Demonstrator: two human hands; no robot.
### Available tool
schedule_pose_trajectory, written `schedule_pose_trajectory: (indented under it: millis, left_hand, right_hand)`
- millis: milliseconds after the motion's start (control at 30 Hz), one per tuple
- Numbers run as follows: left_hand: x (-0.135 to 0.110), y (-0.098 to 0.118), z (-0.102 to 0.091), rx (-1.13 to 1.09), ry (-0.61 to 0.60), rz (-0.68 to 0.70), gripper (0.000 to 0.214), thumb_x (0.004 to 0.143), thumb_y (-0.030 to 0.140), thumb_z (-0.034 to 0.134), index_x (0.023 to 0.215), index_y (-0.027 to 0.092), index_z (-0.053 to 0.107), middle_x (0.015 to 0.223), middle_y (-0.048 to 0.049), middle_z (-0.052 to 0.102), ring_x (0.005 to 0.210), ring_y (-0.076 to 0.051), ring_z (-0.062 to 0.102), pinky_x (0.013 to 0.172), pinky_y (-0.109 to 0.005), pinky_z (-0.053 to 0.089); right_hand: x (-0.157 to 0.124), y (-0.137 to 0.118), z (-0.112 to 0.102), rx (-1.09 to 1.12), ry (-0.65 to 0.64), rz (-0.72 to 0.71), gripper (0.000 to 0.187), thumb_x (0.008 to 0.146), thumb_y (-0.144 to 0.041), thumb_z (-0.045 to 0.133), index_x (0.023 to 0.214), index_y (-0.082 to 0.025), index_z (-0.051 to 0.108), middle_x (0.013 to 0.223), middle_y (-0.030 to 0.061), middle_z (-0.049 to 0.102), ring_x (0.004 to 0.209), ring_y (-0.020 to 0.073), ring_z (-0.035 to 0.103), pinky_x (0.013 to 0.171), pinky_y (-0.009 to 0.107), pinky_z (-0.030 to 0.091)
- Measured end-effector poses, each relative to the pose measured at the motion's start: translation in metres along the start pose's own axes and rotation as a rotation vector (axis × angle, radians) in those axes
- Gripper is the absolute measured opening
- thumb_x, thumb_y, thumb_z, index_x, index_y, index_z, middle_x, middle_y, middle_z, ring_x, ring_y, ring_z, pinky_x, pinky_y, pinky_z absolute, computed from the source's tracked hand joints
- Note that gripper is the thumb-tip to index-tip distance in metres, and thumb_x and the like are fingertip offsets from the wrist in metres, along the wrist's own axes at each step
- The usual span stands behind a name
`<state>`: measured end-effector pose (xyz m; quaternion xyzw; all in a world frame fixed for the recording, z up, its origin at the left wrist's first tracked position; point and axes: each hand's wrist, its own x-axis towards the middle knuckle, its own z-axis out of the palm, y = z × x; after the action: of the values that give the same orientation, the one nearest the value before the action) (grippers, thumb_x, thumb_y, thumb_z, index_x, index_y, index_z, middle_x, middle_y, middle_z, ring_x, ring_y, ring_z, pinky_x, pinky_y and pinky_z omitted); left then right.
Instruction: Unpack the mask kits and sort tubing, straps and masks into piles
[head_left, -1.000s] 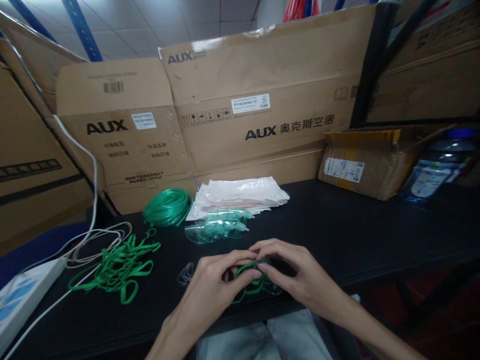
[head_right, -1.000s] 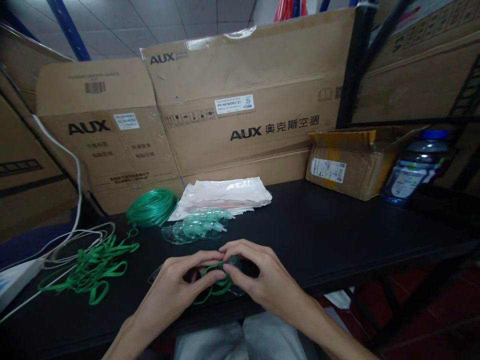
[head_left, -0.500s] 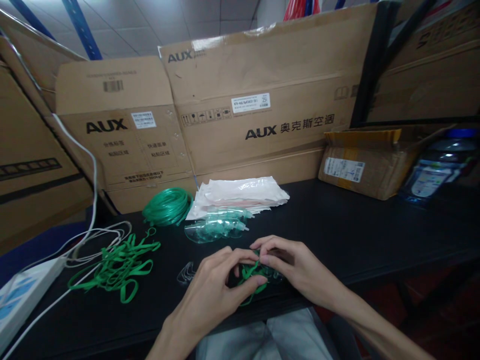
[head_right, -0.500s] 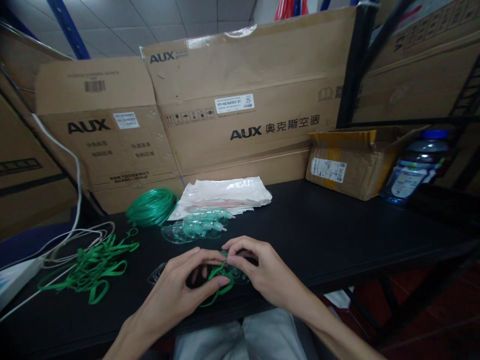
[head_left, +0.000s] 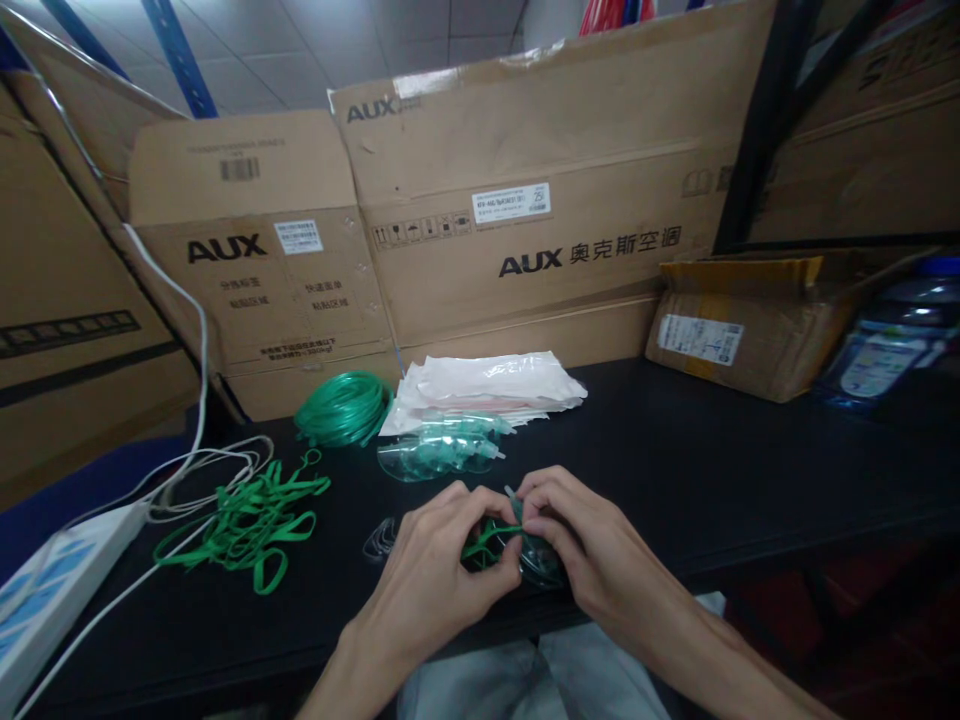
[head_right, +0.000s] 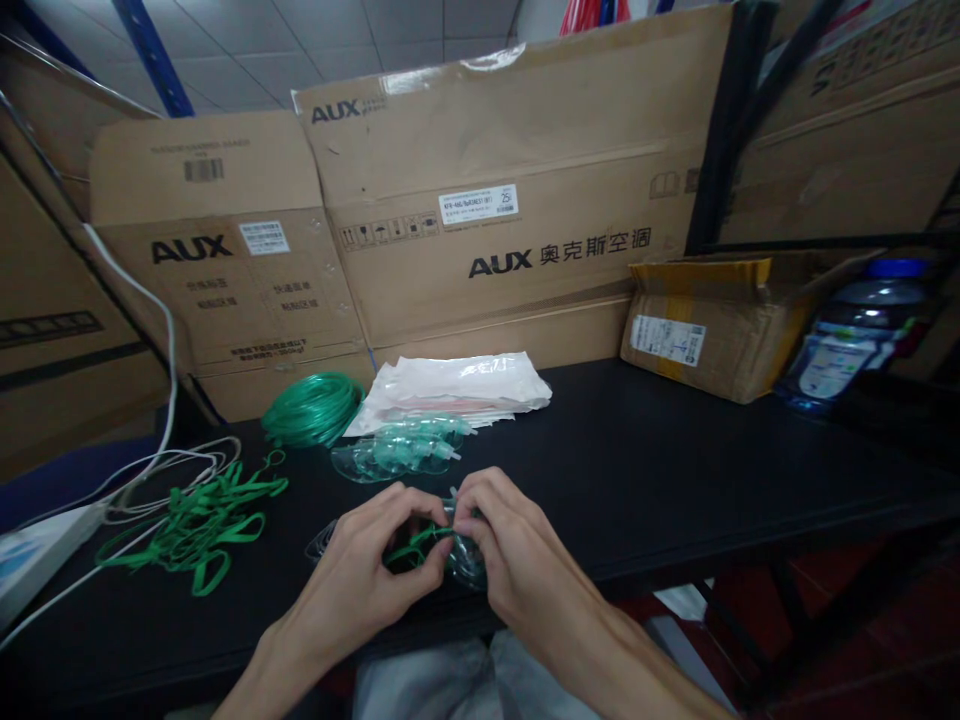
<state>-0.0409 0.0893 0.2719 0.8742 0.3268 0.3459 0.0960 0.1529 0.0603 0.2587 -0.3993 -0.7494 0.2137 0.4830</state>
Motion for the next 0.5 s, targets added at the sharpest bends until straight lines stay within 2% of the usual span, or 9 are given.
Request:
schedule_pose_trajectory:
  millis: [500]
  left_hand:
    - [-0.001,-0.003,-0.002,0.024,0.033,-0.03,0.015,0.083,0.016,0.067,0.094,0.025,0.065,0.085,0.0039,0.067,0.075,-0.014,0.061,0.069,-0.025,0.046]
  right_hand:
    - [-0.005,0.003,-0.052,-0.151,-0.019,0.079,0.017,0.103,-0.021,0.043,0.089,-0.024,0.053,0.101,0.0049,0.065,0.099,0.0204,0.062,0.088,0.033,0.044]
